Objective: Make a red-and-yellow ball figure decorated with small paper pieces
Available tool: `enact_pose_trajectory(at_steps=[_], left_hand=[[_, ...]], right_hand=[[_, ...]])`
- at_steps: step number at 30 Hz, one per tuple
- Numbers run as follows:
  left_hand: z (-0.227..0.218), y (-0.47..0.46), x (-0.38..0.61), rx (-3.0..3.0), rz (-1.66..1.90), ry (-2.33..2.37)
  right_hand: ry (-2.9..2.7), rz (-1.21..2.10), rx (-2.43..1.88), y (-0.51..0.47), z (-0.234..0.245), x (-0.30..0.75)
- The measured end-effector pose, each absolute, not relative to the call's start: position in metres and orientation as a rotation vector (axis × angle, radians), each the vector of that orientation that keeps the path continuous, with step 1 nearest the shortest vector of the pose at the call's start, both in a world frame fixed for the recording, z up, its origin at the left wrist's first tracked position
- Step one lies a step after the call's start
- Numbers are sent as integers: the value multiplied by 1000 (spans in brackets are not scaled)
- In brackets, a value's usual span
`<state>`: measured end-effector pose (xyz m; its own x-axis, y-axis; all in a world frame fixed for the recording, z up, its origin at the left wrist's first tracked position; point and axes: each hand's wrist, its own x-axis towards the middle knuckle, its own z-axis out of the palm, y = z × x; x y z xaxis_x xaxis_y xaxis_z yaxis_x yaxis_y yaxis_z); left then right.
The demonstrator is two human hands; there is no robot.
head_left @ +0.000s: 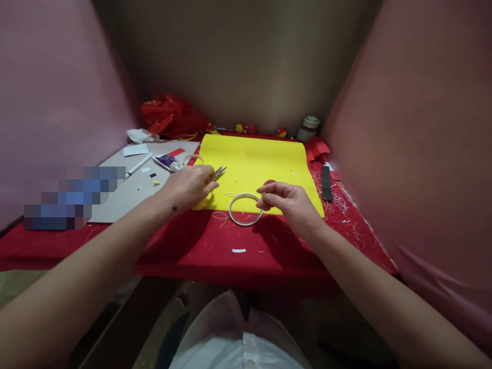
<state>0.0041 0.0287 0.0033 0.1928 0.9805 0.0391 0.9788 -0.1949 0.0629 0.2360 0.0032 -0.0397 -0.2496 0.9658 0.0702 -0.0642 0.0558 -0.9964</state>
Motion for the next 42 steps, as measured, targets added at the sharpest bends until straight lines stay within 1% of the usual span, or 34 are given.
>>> enact_pose_trajectory(at_steps=[2,4,6,10,15,21,28,35,42], left_hand=[[9,24,17,2286,372,1777],[13,22,30,2045,505,1594],[14,23,41,1870,576,1419],[11,30,54,1715,642,1170],[6,38,57,1617,679,1101],[-1,41,54,1515,755,1023],[-11,45,54,1381,794,975],[-15,43,56,1420,885,930],[-11,40,55,1417,1009,1035]], right_hand=[[-1340,1423,-969,7,-37,236],[-1333,1447,-947,10,-35,235],[-1349,1453,-934,14,-31,233],[-1447,1455,-990,24,-23,229],[-1520,1469,-985,35,-22,227],[-1451,1525,-818,38,-30,228],[-1422,1522,-790,37,-34,231],[-1294,1582,-738,36,-40,231],[-1232,1616,-758,33,-39,231]])
